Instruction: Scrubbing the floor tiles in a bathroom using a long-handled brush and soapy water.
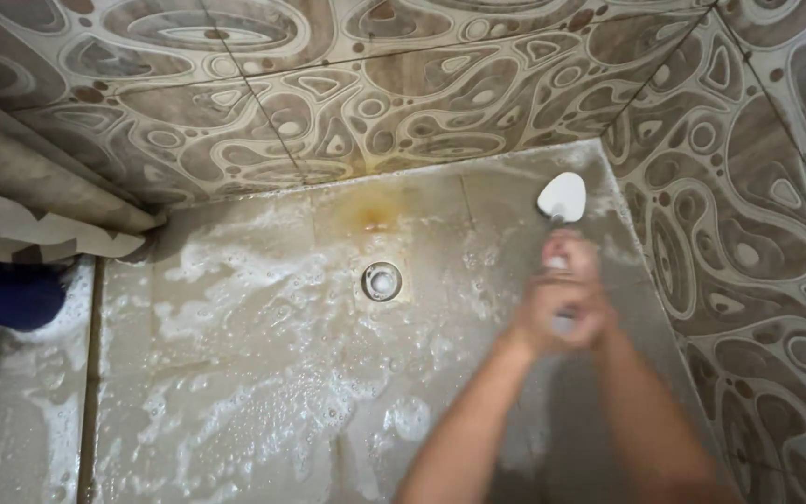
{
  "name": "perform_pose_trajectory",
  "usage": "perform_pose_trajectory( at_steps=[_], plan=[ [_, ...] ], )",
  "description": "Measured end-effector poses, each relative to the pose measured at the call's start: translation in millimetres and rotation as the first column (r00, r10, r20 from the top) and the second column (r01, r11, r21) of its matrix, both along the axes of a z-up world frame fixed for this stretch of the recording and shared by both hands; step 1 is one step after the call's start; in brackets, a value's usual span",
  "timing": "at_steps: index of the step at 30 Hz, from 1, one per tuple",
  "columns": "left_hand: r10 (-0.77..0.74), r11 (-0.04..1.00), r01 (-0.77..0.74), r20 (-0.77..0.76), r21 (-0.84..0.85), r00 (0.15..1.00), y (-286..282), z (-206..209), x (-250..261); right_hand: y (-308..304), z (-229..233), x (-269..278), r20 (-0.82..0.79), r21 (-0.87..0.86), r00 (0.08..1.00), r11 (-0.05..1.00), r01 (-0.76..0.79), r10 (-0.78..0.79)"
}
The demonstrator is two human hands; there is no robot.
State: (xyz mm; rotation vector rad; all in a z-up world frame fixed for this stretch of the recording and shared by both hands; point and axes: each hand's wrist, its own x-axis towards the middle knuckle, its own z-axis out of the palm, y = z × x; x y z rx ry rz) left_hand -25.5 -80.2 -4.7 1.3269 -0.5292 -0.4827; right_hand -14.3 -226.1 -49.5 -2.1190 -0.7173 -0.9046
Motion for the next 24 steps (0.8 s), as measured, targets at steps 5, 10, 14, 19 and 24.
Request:
perform_pose_trajectory(
  at_steps=[5, 10, 14, 19, 24],
  plan=[
    [0.384, 0.912, -0.279, 0.387, -0.3, 0.838, 52.0, 6.4, 1.1, 0.5, -136.5, 32.9, -0.402, 0.423, 0.915, 0.882, 0.209, -0.024],
    [0.495, 0.869, -0.416, 0.498, -0.268, 0.712, 200.0, 55.9, -13.1, 180.0, -266.6, 99.2, -0.629, 0.293, 0.758, 0.956, 0.027, 0.171],
    [0.689, 0.698, -0.649, 0.529, -0.301, 0.496, 297.0, 35.5, -11.1, 361.6, -85.6, 101.9, -0.275, 0.161, 0.952, 0.983, -0.093, 0.135],
    [0.552, 0.829, -0.495, 0.513, -0.258, 0.657, 217.3, 85.7, -0.9, 278.7, -90.7, 105.1, -0.541, 0.157, 0.84, 0.986, 0.056, 0.038],
    [0.322, 0.946, -0.252, 0.525, -0.202, 0.788, 75.1, 88.6, -11.0, 44.8, -275.8, 111.6, -0.451, 0.016, 0.869, 0.971, 0.237, -0.205]
  ],
)
